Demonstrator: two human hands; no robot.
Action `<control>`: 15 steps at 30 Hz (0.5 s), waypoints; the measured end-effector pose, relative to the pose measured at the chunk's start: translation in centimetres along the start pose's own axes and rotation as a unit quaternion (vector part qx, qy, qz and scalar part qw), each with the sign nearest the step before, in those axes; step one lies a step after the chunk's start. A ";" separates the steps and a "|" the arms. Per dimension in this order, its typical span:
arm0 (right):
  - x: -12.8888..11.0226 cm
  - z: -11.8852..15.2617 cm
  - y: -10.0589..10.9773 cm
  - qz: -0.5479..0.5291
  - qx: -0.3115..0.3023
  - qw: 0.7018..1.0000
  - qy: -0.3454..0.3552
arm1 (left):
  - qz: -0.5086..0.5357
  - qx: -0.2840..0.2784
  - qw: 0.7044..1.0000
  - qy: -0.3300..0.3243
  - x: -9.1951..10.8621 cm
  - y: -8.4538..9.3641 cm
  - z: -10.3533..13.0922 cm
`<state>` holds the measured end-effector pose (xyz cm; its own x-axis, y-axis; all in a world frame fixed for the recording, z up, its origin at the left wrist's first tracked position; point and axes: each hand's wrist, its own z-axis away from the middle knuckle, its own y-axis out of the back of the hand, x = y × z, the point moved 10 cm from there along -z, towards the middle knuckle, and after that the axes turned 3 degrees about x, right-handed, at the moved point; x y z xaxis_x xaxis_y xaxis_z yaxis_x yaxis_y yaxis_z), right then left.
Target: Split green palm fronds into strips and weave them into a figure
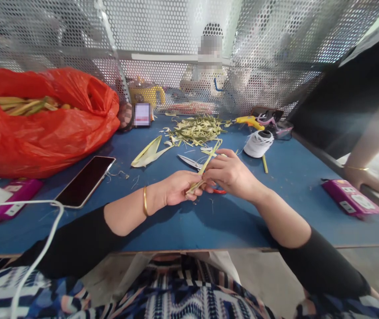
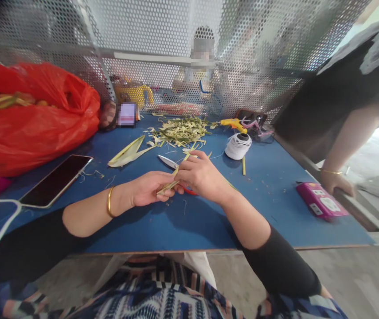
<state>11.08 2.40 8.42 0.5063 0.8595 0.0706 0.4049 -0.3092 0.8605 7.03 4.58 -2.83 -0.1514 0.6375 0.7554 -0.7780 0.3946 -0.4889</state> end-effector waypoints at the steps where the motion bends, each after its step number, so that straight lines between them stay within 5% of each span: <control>1: 0.0 0.0 0.0 0.001 0.002 1.000 -0.002 | 0.011 0.000 1.000 0.004 0.0 0.0 0.0; 10: -0.3 0.0 -0.1 0.008 0.019 1.000 0.019 | 0.025 0.012 0.999 0.020 -0.1 -0.2 0.2; 15: 0.9 0.0 1.9 -0.003 0.090 0.994 -0.066 | 0.078 0.040 0.995 -0.041 1.2 0.3 0.1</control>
<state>12.37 2.59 10.14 0.5938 0.8045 -0.0120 0.5319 -0.3812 0.7562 6.56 5.38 -1.95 -0.3219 0.6292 0.7075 -0.7868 0.2379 -0.5695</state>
